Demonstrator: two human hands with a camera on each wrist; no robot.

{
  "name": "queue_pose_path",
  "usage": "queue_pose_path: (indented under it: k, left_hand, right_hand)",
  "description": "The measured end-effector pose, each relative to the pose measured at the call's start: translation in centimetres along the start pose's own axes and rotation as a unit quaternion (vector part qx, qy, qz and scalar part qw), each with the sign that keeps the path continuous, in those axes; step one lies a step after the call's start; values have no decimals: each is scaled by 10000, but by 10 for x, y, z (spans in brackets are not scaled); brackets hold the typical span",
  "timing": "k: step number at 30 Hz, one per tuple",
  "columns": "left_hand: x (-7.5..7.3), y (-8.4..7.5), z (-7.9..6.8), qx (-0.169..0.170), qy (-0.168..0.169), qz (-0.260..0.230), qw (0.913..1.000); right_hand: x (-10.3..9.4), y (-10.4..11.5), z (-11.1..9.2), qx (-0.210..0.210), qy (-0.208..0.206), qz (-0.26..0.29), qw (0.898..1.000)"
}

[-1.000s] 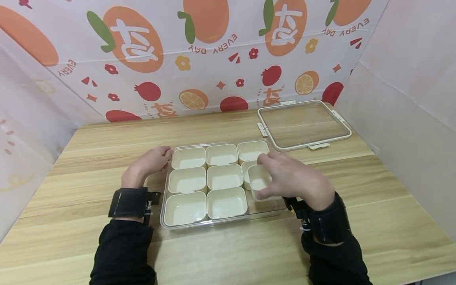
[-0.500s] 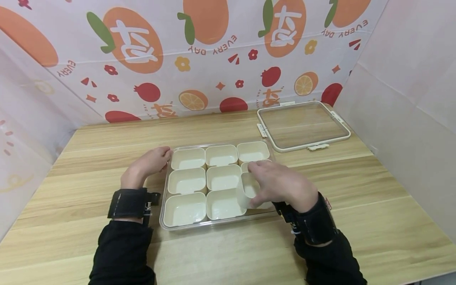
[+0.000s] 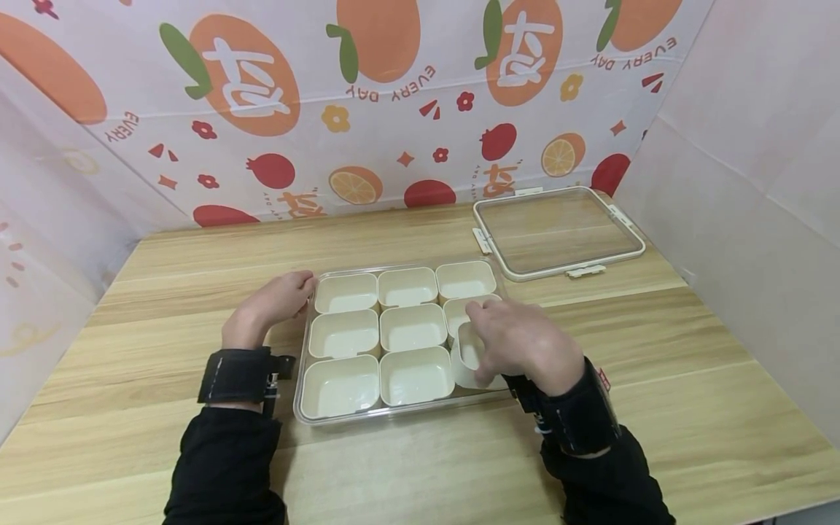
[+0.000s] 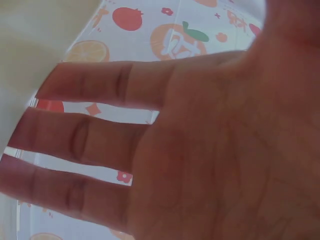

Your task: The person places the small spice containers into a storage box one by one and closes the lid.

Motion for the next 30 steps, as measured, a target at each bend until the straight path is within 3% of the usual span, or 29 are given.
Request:
queue_pose_path:
  k: [9, 18, 30]
  left_hand:
    - [0, 1, -1, -43, 6, -17, 10000]
    - [0, 0, -1, -70, 4, -60, 10000]
    - [0, 0, -1, 1, -66, 102, 9999]
  right_hand:
    - [3, 6, 4, 179, 145, -246, 9994]
    - [7, 11, 11, -42, 232, -432, 9988]
    - [17, 10, 19, -327, 437, -115, 9984]
Point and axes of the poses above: each hand's wrist, its own z-axis towards the middle knuckle, its own x-axis out of the palm, y = z × x, the point moved 3 cm from there along z, towards the middle knuckle, and after that the axes turned 8 degrees about y, right-handed, at the moved point
